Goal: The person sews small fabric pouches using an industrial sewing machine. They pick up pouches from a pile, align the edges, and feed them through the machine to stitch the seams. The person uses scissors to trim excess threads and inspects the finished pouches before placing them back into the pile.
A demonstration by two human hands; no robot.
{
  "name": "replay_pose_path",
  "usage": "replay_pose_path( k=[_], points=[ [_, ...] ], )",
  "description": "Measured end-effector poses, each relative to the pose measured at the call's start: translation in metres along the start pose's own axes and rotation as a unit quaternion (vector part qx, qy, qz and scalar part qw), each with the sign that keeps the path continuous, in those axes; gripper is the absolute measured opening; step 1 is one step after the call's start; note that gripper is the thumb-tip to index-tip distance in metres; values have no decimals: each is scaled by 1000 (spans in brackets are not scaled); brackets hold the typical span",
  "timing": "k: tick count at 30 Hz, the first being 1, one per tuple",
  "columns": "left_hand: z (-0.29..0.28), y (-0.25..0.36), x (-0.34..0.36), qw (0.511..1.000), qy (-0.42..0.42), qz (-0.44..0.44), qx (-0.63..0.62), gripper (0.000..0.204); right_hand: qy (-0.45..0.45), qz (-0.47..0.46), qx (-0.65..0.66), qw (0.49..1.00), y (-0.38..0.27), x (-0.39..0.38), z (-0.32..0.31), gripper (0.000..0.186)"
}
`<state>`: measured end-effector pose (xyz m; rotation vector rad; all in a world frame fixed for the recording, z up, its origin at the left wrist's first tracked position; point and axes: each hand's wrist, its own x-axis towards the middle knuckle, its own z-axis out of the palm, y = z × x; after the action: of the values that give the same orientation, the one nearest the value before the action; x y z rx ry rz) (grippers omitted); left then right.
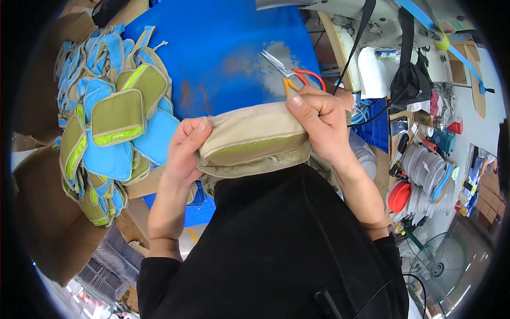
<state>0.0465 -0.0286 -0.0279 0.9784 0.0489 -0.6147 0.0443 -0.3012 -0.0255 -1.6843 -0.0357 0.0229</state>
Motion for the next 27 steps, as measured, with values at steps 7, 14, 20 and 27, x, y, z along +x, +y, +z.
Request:
replay_pose_path(
  k=[7,14,20,27],
  points=[
    [21,33,33,895,-198,-53,395,38,-46,-50,-162,984,-16,4,5,40],
    [27,13,36,970,-140,-167,111,47,-60,-39,-186,980,-24,7,0,37],
    [26,10,36,973,-144,-157,88,43,-57,-40,-160,985,-25,8,0,37],
    [27,14,33,974,-142,-145,97,43,-47,-75,-156,984,-25,9,2,36]
  ],
)
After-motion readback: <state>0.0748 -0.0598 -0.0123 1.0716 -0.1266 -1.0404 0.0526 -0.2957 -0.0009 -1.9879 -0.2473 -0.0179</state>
